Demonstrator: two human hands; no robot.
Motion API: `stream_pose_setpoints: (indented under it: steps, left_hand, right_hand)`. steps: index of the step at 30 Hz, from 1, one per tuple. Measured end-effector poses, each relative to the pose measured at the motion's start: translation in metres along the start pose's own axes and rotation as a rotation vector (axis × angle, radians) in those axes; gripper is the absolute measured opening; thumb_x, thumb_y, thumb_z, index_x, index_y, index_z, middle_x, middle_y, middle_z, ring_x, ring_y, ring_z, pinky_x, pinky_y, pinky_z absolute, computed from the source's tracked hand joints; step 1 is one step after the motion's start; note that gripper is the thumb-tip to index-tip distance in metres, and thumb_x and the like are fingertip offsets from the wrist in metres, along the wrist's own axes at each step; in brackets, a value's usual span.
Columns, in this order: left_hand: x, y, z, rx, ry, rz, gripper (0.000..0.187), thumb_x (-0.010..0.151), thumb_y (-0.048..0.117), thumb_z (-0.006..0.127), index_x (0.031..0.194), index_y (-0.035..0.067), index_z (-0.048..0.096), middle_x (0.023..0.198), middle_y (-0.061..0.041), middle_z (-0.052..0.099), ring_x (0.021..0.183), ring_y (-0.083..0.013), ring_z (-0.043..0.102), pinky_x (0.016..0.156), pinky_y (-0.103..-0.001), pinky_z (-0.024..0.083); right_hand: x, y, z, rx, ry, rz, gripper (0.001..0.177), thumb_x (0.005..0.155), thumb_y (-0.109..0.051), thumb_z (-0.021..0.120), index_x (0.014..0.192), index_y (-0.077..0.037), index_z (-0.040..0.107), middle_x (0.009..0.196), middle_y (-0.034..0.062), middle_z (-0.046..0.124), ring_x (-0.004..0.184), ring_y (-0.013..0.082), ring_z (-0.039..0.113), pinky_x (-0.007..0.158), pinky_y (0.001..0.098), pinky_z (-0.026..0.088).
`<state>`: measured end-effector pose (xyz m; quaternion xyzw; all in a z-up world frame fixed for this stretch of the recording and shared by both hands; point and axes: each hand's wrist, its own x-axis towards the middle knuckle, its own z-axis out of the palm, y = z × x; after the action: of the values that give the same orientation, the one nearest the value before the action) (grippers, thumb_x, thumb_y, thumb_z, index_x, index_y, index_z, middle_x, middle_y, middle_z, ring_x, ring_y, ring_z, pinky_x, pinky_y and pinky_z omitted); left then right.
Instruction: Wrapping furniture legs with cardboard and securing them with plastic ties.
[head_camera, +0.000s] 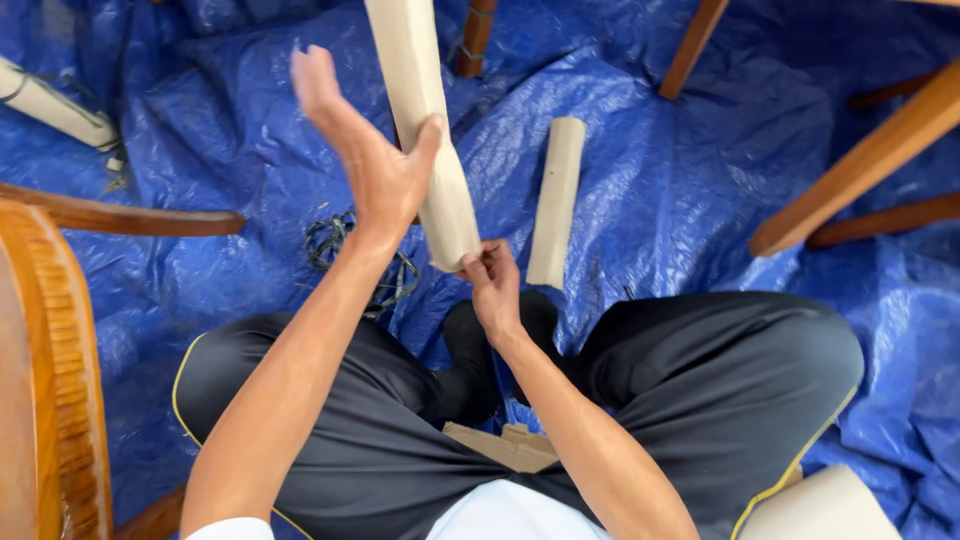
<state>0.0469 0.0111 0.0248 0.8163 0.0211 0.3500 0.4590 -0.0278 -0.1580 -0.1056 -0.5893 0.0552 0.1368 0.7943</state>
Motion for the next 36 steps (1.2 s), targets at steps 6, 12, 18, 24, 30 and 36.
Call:
stream_pose_setpoints:
  steps: [6, 12, 18, 24, 30, 36]
  left_hand:
    - [-0.025, 0.089, -0.018, 0.381, -0.426, 0.593, 0.080, 0.093, 0.033, 0.084, 0.153, 0.002, 0.039, 0.159, -0.023, 0.029, 0.149, -0.0405, 0.025, 0.126, -0.060, 0.016]
    - [-0.032, 0.146, -0.007, 0.228, -1.231, 0.154, 0.043, 0.076, 0.038, 0.084, 0.099, 0.004, 0.071, 0.092, -0.019, 0.072, 0.094, -0.0400, 0.068, 0.079, -0.049, 0.052]
    - [0.000, 0.143, 0.006, 0.247, -1.061, 0.046, 0.041, 0.087, 0.028, 0.078, 0.110, -0.002, 0.062, 0.099, -0.024, 0.070, 0.092, -0.0408, 0.067, 0.077, -0.047, 0.052]
    - [0.009, 0.127, 0.029, 0.177, -1.052, -0.060, 0.045, 0.087, 0.015, 0.069, 0.128, -0.002, 0.058, 0.114, -0.021, 0.071, 0.105, -0.0306, 0.070, 0.089, -0.041, 0.054]
    - [0.000, 0.108, 0.077, 0.106, -1.113, -0.145, 0.046, 0.088, 0.015, 0.069, 0.131, 0.000, 0.062, 0.116, -0.016, 0.072, 0.107, -0.0246, 0.070, 0.092, -0.039, 0.054]
    - [0.012, 0.104, 0.099, -0.071, -1.085, -0.158, 0.040, 0.093, 0.020, 0.069, 0.127, 0.000, 0.063, 0.114, -0.010, 0.073, 0.106, -0.0183, 0.068, 0.094, -0.036, 0.053]
  right_hand:
    - [-0.085, -0.076, -0.035, -0.447, 0.361, -0.329, 0.021, 0.100, 0.003, 0.051, 0.118, -0.001, 0.061, 0.088, 0.0085, 0.058, 0.078, 0.0143, 0.053, 0.073, 0.0319, 0.048]
    - [-0.143, -0.243, -0.040, -0.774, 0.191, -0.550, 0.029, 0.096, 0.002, 0.056, 0.125, -0.002, 0.062, 0.110, 0.0160, 0.066, 0.094, 0.0235, 0.063, 0.085, 0.0336, 0.052]
    - [-0.186, -0.276, -0.138, -0.591, 0.481, -0.767, 0.014, 0.106, -0.001, 0.053, 0.119, 0.001, 0.058, 0.117, 0.0154, 0.068, 0.103, 0.0216, 0.068, 0.095, 0.0325, 0.056]
    - [-0.137, -0.014, -0.325, -0.806, 0.605, -0.036, 0.014, 0.100, -0.005, 0.056, 0.104, -0.005, 0.069, 0.091, 0.0123, 0.073, 0.079, 0.0219, 0.067, 0.072, 0.0360, 0.054]
    - [-0.138, 0.072, -0.295, -1.117, 0.334, 0.434, 0.031, 0.092, -0.029, 0.069, 0.108, -0.002, 0.069, 0.101, 0.0206, 0.074, 0.094, 0.0400, 0.072, 0.082, 0.0494, 0.056]
    - [-0.126, 0.107, -0.281, -1.253, 0.248, 0.516, 0.058, 0.091, -0.044, 0.075, 0.116, 0.006, 0.060, 0.106, 0.0242, 0.069, 0.092, 0.0417, 0.070, 0.076, 0.0509, 0.055]
